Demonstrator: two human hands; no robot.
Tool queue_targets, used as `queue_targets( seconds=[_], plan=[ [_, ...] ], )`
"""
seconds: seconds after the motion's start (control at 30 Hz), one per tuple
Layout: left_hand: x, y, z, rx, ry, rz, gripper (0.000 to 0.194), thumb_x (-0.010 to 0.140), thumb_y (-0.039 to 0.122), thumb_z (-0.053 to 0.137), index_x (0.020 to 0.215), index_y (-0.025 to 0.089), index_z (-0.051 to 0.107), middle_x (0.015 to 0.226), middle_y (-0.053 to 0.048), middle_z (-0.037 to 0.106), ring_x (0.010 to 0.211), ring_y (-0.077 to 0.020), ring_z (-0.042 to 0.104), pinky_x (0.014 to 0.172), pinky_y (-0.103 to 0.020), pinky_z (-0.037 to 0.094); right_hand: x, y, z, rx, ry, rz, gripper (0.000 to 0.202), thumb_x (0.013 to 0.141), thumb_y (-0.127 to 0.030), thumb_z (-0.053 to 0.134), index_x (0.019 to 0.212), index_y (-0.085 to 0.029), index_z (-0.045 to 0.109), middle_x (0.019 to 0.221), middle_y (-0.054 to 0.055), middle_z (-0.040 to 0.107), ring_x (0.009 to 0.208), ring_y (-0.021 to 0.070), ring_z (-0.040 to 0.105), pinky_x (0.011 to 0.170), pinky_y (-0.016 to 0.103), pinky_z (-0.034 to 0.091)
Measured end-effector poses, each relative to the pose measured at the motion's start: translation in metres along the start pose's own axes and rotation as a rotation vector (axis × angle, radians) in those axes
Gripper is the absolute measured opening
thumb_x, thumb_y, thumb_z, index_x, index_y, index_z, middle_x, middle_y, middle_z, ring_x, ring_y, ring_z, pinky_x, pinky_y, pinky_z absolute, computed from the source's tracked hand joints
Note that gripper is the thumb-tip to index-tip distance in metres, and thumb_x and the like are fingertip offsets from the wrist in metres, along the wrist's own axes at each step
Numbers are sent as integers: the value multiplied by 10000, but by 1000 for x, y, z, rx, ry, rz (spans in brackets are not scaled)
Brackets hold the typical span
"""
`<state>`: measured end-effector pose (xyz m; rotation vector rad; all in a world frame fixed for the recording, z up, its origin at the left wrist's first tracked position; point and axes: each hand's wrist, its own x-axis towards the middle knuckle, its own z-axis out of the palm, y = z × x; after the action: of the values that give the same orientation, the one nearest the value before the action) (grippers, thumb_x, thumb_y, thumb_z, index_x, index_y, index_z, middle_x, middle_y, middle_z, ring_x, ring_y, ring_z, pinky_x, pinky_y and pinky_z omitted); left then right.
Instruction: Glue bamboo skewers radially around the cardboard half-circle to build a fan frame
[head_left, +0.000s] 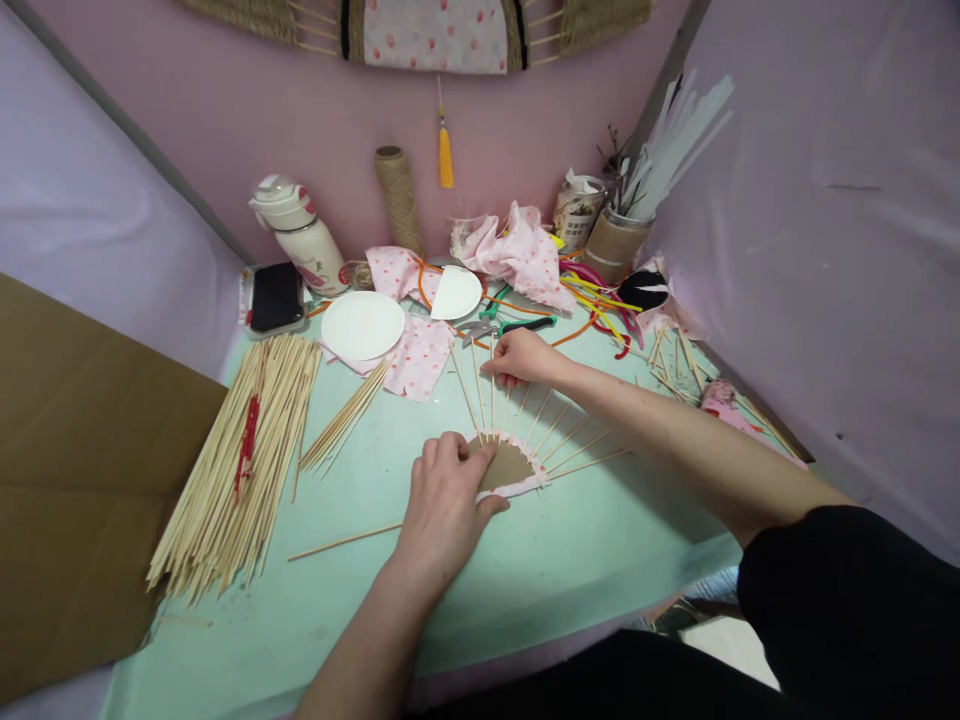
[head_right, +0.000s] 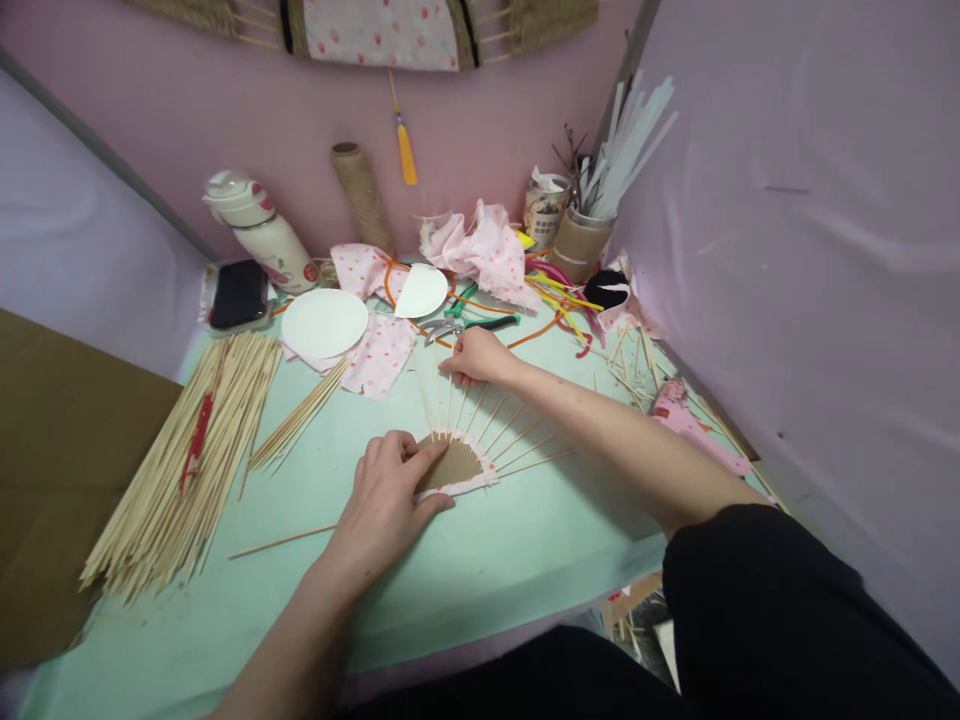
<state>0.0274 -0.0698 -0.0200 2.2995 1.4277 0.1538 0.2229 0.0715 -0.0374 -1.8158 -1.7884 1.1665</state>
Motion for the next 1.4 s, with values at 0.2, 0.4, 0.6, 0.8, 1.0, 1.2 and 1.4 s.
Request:
queue_targets(
  seconds=[0.2, 0.4, 0.6, 0.8, 1.0, 1.2, 1.4],
  plan=[
    [0, -1, 0, 4, -3, 5, 550, 788, 296, 761, 1307, 295, 581, 1079, -65, 482, 1036, -263, 443, 913, -419, 415, -1, -3, 0, 9, 7, 8, 278, 769, -241, 705, 540, -161, 569, 563, 37, 693, 433, 86, 578, 407, 156, 437],
    [1, 0, -1, 12, -25, -12, 539, 793, 307, 758, 1304, 278, 593, 1102, -73, 487, 1058, -270, 441, 918, -415, 410, -2, -5, 0, -5, 5, 0, 268, 775, -234, 693, 549, -152, 576, 542, 34, 679, 408, 76, 560, 400, 152, 422],
    [1, 1, -2, 5, -34, -25, 528, 786, 295, 765, 1287, 275, 602, 1101, -68, 491, 1064, -267, 446, 916, -407, 409, 1, 1, 0, -9, -2, -9, 256, 789, -255, 676, 573, -145, 593, 574, 46, 697, 417, 83, 583, 407, 155, 437],
    [1, 0, -1, 5, -29, -23, 554, 771, 289, 778, 1293, 282, 594, 1104, -67, 499, 1077, -272, 450, 920, -413, 407, 2, 2, 1, -19, -2, -3, 272, 814, -284, 660, 583, -151, 600, 559, 42, 693, 398, 89, 570, 378, 167, 423],
    [2, 1, -1, -7, -26, -23, 543, 771, 284, 775, 1283, 283, 595, 1095, -63, 498, 1075, -267, 454, 916, -406, 405, 1, 1, 0, -35, 10, 5, 281, 822, -290, 655, 583, -150, 603, 549, 42, 688, 386, 87, 553, 372, 173, 410],
    [1, 2, -3, -9, -37, -30, 537, 774, 286, 768, 1280, 291, 590, 1094, -60, 495, 1063, -265, 453, 902, -405, 408, -1, -2, -1, -39, 17, 11, 264, 817, -278, 660, 593, -148, 610, 540, 38, 682, 391, 84, 550, 386, 172, 417],
    [1, 2, -2, -5, -35, -23, 552, 777, 280, 766, 1297, 281, 583, 1091, -64, 493, 1055, -265, 448, 902, -406, 408, -2, -3, -1, -46, 21, 16, 252, 819, -263, 650, 601, -144, 609, 533, 38, 675, 387, 79, 543, 385, 167, 413]
  ],
)
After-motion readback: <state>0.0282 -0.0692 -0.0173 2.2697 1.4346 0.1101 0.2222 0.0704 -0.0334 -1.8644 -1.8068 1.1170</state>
